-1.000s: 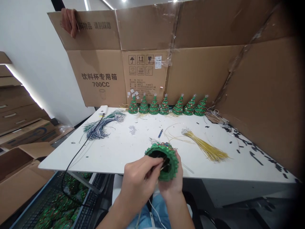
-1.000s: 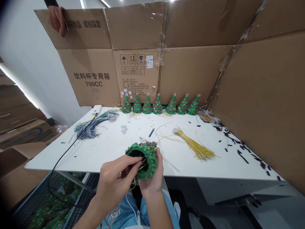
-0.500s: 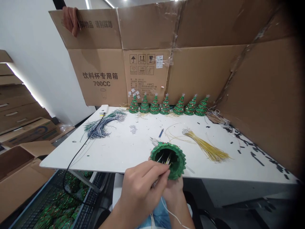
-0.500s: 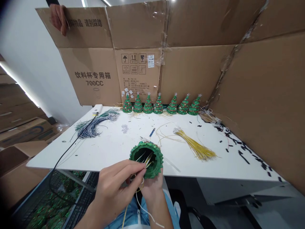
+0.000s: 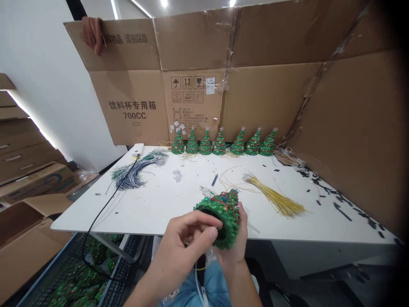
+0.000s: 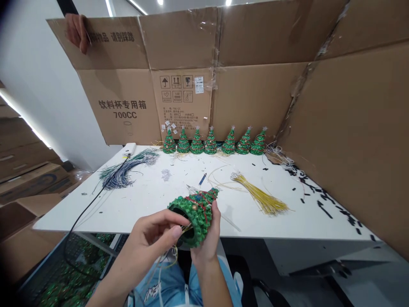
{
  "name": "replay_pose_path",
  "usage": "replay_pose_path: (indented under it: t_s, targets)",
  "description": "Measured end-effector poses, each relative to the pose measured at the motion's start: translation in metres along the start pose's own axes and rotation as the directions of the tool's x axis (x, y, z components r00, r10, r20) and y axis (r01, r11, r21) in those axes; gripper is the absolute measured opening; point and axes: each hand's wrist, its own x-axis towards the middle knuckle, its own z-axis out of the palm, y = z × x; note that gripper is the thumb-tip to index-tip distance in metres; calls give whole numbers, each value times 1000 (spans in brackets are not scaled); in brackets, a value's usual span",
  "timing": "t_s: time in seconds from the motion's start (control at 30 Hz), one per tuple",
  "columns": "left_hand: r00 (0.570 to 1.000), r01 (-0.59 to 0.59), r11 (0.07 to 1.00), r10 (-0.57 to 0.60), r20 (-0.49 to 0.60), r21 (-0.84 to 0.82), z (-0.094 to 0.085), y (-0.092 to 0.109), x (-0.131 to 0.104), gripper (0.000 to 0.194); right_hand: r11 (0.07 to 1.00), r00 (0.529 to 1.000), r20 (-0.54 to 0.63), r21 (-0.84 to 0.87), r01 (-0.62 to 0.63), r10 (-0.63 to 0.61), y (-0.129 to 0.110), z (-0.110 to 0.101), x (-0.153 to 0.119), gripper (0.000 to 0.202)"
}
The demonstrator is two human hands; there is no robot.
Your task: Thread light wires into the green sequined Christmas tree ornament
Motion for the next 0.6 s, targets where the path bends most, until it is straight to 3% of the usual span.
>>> replay_pose_path:
  t_s: [0.1, 0.23, 0.6]
  targets:
    - [995, 60, 996, -54, 86, -67, -6, 0, 2, 28, 1000, 1000, -10, -11, 7, -7, 0, 0, 1, 44]
    - [980, 123, 992, -116, 161, -35, -10, -1, 3, 28, 999, 999, -29, 28, 15, -14, -1, 2, 1, 40]
    - [952, 168, 977, -195, 236, 130, -14, -3, 6, 25, 998, 998, -17, 30, 58, -57, -2, -5, 6, 40]
